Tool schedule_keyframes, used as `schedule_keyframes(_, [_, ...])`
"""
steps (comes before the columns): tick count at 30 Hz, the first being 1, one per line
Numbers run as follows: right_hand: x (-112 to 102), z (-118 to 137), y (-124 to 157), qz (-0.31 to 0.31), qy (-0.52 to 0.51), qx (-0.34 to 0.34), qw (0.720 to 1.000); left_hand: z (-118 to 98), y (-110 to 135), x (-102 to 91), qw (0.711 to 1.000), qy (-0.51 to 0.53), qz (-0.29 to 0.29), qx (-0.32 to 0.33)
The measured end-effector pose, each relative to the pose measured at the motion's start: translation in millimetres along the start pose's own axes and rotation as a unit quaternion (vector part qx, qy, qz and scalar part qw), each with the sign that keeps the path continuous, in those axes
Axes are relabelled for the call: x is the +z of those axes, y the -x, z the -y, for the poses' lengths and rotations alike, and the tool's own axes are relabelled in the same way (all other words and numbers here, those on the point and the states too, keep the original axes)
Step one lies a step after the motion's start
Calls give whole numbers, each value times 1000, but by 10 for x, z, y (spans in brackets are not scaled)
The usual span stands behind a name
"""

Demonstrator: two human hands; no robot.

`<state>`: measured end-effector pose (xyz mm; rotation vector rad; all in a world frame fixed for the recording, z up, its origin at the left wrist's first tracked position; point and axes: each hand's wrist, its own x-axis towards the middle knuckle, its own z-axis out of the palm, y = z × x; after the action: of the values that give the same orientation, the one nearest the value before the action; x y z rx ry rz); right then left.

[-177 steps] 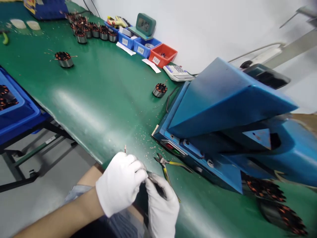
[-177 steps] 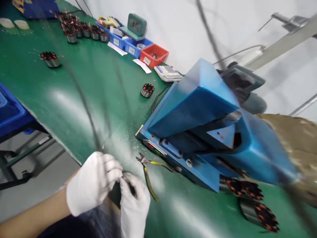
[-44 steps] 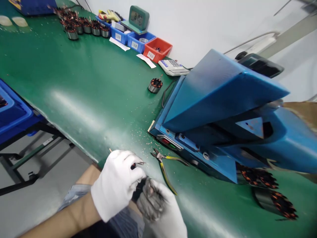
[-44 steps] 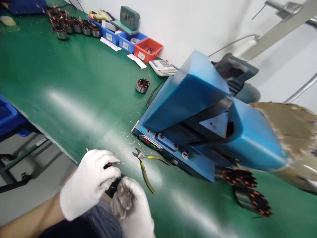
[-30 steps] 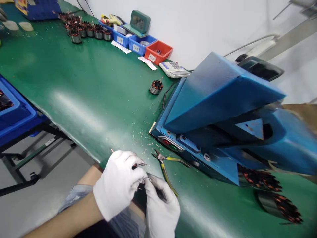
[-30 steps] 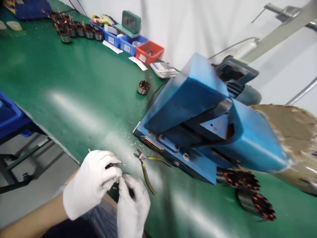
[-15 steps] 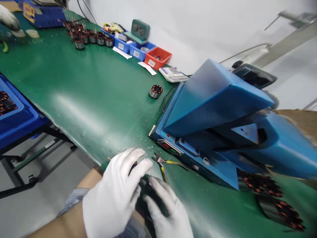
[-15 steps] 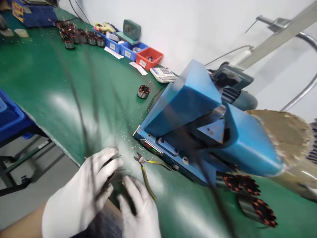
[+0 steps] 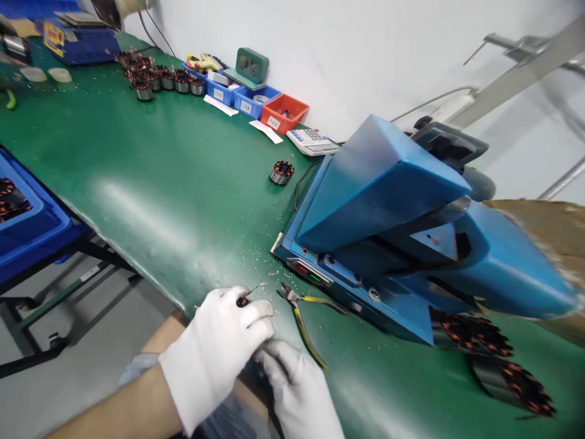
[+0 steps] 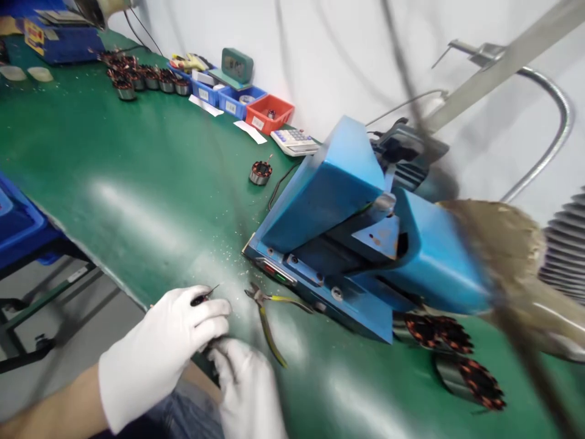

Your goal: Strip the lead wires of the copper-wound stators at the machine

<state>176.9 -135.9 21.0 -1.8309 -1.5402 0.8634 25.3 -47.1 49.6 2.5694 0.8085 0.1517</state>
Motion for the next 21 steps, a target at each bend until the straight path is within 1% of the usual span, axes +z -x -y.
schedule_keyframes(1, [-64,-22,25,18,-28,33,999,-14,-1,0,1000,-15,9,-7])
schedule_keyframes(2, [-124,-50,52,16,-59,71,996,-23,-3,5,999,-29,14,-15])
schedule_keyframes(3, [-170,-81,80,-10,-91,112,989,-26,-6,14,999,-39,14,-21])
schedule_keyframes(4, [-196,-114,107,-56,-122,152,979,-25,-10,27,999,-46,8,-25])
schedule_keyframes(6, [-171,-178,156,-140,-177,214,950,-14,-20,64,999,-48,-13,-21])
schedule_keyframes(7, [-123,-208,175,-161,-195,230,940,-8,-26,84,999,-43,-24,-18])
schedule_keyframes(8, [-58,-238,190,-167,-204,232,936,-3,-33,105,998,-38,-37,-16])
schedule_keyframes(10, [87,-295,208,-154,-191,211,946,3,-44,144,998,-28,-57,-15])
schedule_keyframes(12, [204,-345,216,-136,-155,163,965,7,-49,176,997,-12,-72,-17])
schedule_keyframes(14, [257,-378,215,-133,-114,113,978,14,-46,197,996,9,-90,-15])
schedule_keyframes(17, [229,-373,186,-134,-73,31,988,33,-36,211,994,36,-105,-17])
schedule_keyframes(21, [147,-254,87,-144,-40,-68,986,54,-32,208,992,44,-115,-5])
